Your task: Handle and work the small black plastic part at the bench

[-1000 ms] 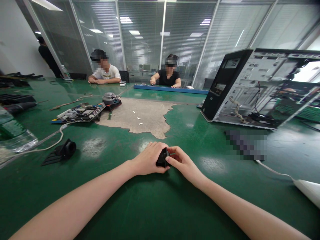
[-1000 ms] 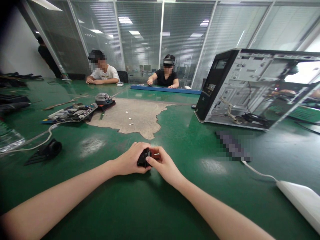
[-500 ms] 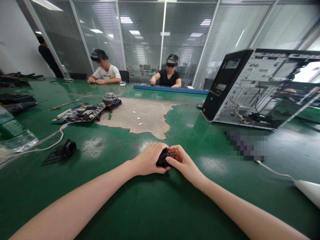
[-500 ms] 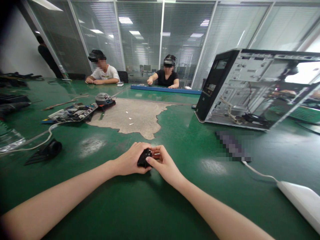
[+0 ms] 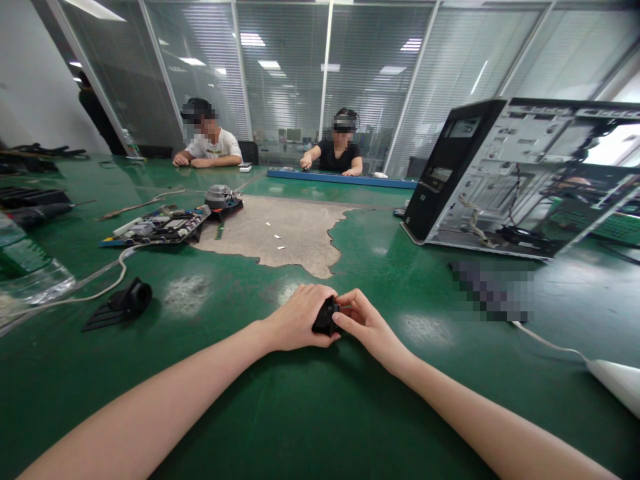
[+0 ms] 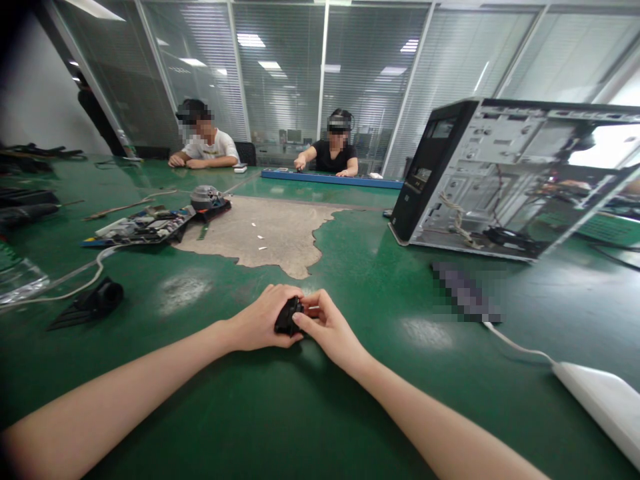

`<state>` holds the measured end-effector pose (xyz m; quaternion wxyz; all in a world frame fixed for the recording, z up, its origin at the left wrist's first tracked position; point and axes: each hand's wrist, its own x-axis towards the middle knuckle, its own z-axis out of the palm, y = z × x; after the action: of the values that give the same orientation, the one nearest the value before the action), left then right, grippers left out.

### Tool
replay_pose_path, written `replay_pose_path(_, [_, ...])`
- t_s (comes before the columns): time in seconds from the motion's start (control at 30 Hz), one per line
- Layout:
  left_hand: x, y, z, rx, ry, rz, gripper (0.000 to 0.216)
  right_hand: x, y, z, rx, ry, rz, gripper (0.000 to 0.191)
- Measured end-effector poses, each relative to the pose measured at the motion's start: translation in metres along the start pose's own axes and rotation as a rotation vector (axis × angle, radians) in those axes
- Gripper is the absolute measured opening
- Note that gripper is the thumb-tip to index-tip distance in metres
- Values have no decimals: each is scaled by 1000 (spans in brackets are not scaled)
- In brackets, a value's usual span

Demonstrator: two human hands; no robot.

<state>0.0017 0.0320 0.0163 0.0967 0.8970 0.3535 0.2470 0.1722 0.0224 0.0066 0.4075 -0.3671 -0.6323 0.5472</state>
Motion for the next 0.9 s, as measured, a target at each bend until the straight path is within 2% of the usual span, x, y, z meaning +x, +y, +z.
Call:
replay_pose_path(0.17, [0, 1, 0, 9, 2, 1, 52, 0, -4, -2, -1, -28, 46, 30])
replay_pose_path(0.3, [0, 0, 1, 12, 6, 3, 50, -2, -6, -3, 45, -76, 17, 34])
replay_pose_path(0.57, [0, 0, 1, 0, 4, 2, 53, 0, -2, 0, 14, -5, 19, 29])
replay_pose_path(0.73, [0, 0, 0, 12, 1, 2, 52, 0, -2, -2, 11, -35, 42, 29])
replay_pose_path(0.9, [0, 0, 0, 15, -4, 9, 50, -3, -2, -2, 60, -63, -3, 34])
